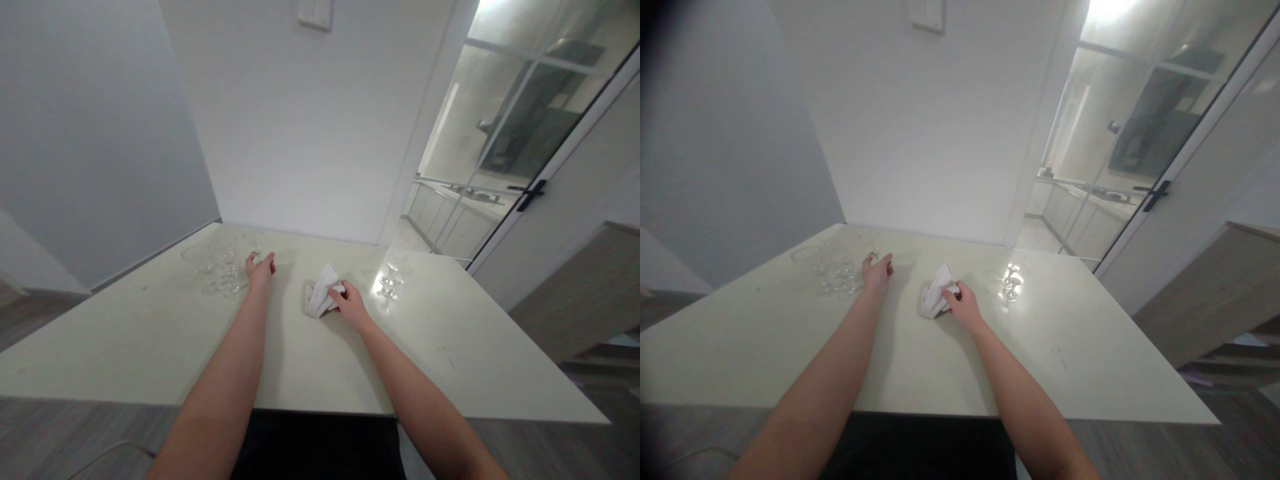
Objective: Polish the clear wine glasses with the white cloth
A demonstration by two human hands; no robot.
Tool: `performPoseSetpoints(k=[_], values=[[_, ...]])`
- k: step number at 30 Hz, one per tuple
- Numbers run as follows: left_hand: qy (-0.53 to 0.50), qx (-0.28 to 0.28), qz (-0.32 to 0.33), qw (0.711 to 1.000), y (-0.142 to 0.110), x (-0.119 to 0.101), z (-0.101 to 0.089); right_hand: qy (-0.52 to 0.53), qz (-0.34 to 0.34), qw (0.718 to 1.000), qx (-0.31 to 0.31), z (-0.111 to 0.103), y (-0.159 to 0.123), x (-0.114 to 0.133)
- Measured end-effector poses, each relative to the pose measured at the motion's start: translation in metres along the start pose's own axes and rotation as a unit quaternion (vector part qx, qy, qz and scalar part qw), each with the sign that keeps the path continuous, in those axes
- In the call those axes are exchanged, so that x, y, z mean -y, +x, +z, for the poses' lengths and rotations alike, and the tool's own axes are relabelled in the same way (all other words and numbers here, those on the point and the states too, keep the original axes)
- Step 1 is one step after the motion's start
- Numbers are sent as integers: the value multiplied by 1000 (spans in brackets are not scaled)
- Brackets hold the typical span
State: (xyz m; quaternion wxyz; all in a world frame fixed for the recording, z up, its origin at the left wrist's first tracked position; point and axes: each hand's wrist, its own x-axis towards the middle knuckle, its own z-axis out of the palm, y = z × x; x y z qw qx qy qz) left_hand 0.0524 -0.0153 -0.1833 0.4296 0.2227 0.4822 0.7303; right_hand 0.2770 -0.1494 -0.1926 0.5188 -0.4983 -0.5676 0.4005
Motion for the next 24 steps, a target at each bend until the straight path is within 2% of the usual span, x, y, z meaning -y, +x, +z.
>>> performPoseSetpoints(k=[2,5,8,10,12,15,16,18,20,22,24], values=[[11,20,-4,1000,0,1,0,-7,-2,1000,3,0,0,0],[45,18,9,999,-2,2,0,-7,-6,1000,5,-1,0,0],[148,16,92,984,-8,1,-1,8,-1,1000,5,-1,1,0],[248,37,180,951,-18,-1,1,32,5,999,-3,-1,2,0],[332,74,274,900,-31,-4,5,69,5,997,-29,-2,4,1],[395,154,387,819,-55,-4,14,173,20,981,-90,-5,7,2],[407,190,397,800,-64,-3,18,215,34,970,-108,-7,8,3],[439,260,377,773,-79,0,24,284,51,947,-141,-11,9,7],[468,312,342,753,-92,5,27,311,25,936,-166,-15,9,12],[482,345,324,738,-99,10,28,301,-31,939,-162,-18,8,18],[484,371,318,726,-102,12,27,270,-76,952,-124,-20,6,22]])
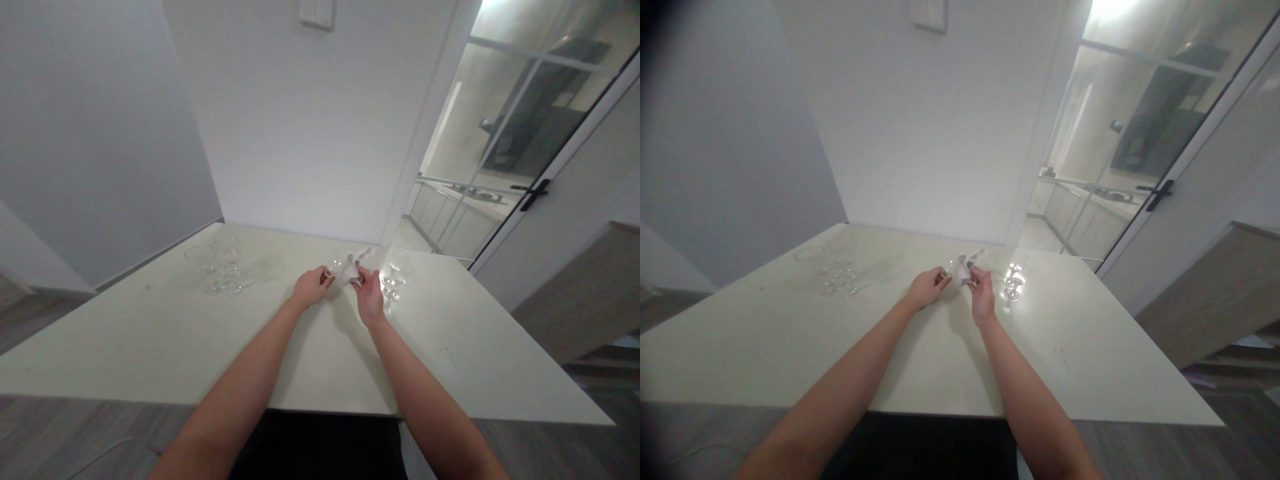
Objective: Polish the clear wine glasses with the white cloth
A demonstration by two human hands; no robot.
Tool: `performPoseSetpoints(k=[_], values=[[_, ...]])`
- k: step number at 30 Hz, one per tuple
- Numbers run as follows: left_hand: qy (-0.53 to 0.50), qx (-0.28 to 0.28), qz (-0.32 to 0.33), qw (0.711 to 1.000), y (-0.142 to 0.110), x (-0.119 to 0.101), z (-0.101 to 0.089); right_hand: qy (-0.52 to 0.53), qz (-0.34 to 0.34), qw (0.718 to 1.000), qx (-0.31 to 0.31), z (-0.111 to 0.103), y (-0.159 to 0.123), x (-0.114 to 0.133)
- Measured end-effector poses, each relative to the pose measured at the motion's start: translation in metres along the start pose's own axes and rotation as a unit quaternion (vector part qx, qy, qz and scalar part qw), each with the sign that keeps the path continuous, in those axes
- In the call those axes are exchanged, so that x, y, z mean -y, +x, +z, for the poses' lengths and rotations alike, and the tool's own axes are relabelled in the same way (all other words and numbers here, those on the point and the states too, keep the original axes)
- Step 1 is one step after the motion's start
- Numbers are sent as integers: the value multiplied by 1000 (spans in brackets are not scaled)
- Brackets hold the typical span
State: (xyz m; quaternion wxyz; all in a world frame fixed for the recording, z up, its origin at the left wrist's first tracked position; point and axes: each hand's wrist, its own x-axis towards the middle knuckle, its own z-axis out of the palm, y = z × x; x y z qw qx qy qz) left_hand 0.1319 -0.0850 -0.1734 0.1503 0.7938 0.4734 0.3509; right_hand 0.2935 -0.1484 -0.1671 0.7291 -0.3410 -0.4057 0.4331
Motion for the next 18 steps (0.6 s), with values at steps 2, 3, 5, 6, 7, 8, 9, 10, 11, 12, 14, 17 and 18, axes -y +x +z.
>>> performPoseSetpoints(k=[2,3,5,6,7,8,9,10,11,12,14,17,18], values=[[-6,22,21,1000,-2,0,0,-36,-7,999,28,0,-1,0],[-6,34,32,999,-3,0,0,-56,-6,998,23,0,-2,-2],[4,47,42,998,-4,-4,1,-99,-12,995,-8,-1,-2,-8],[14,47,40,998,-5,-8,2,-118,-20,993,-20,-2,-2,-11],[26,46,37,998,-6,-12,4,-132,-31,991,-25,-3,-2,-15],[36,43,33,998,-8,-17,6,-139,-41,989,-23,-4,-2,-18],[43,41,30,998,-9,-23,9,-140,-45,989,-18,-4,-3,-21],[47,41,28,998,-10,-27,11,-138,-43,989,-15,-5,-3,-23],[49,44,27,997,-11,-32,13,-133,-35,990,-14,-5,-4,-24],[49,48,25,997,-12,-35,15,-127,-24,992,-16,-5,-5,-25],[43,58,27,997,-13,-40,16,-109,-3,994,-29,-4,-6,-26],[19,65,38,997,-14,-43,16,-76,8,995,-65,-3,-7,-25],[7,63,42,997,-14,-44,16,-70,8,994,-80,-2,-7,-25]])
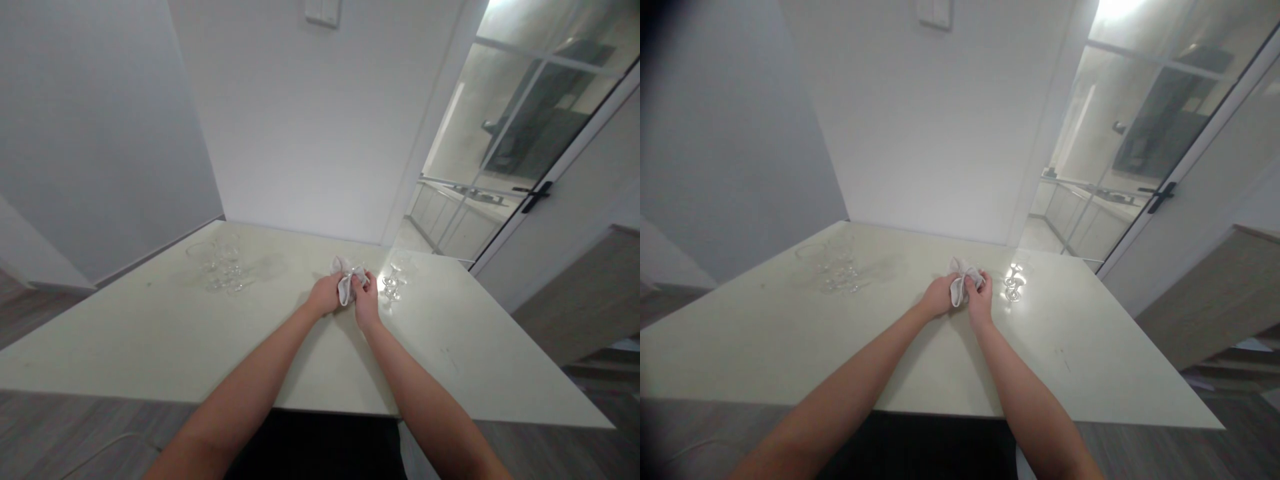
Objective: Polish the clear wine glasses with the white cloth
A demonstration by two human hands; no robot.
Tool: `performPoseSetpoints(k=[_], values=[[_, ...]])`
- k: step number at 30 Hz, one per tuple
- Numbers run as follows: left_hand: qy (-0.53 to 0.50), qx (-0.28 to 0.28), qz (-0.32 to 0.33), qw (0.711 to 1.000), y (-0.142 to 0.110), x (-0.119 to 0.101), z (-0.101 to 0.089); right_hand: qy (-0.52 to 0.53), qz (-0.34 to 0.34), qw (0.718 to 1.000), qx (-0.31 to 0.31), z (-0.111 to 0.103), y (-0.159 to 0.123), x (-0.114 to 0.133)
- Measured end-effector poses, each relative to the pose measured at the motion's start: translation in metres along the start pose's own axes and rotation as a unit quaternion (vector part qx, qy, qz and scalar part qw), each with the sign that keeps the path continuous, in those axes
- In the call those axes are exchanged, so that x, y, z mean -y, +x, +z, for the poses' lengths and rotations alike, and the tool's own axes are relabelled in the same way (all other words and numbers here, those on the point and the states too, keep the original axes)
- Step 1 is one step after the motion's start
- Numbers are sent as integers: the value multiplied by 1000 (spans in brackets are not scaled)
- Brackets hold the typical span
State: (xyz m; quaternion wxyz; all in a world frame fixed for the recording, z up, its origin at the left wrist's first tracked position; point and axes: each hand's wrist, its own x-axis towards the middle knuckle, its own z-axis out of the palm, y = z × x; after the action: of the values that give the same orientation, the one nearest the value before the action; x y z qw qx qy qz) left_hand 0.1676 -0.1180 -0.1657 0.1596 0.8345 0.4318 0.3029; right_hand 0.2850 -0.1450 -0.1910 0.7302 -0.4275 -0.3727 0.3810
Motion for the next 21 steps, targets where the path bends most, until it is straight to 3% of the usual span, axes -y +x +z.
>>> performPoseSetpoints(k=[7,10,15,21], values=[[-155,-11,-11,988,4,-4,10,-25,4,997,-67,-2,4,4],[-214,-9,26,977,3,-4,13,-26,5,999,-42,1,2,2],[-243,13,70,967,-3,-4,12,87,99,991,6,11,-10,-1],[-346,-1,32,938,2,-5,12,163,212,960,84,12,-8,0]])
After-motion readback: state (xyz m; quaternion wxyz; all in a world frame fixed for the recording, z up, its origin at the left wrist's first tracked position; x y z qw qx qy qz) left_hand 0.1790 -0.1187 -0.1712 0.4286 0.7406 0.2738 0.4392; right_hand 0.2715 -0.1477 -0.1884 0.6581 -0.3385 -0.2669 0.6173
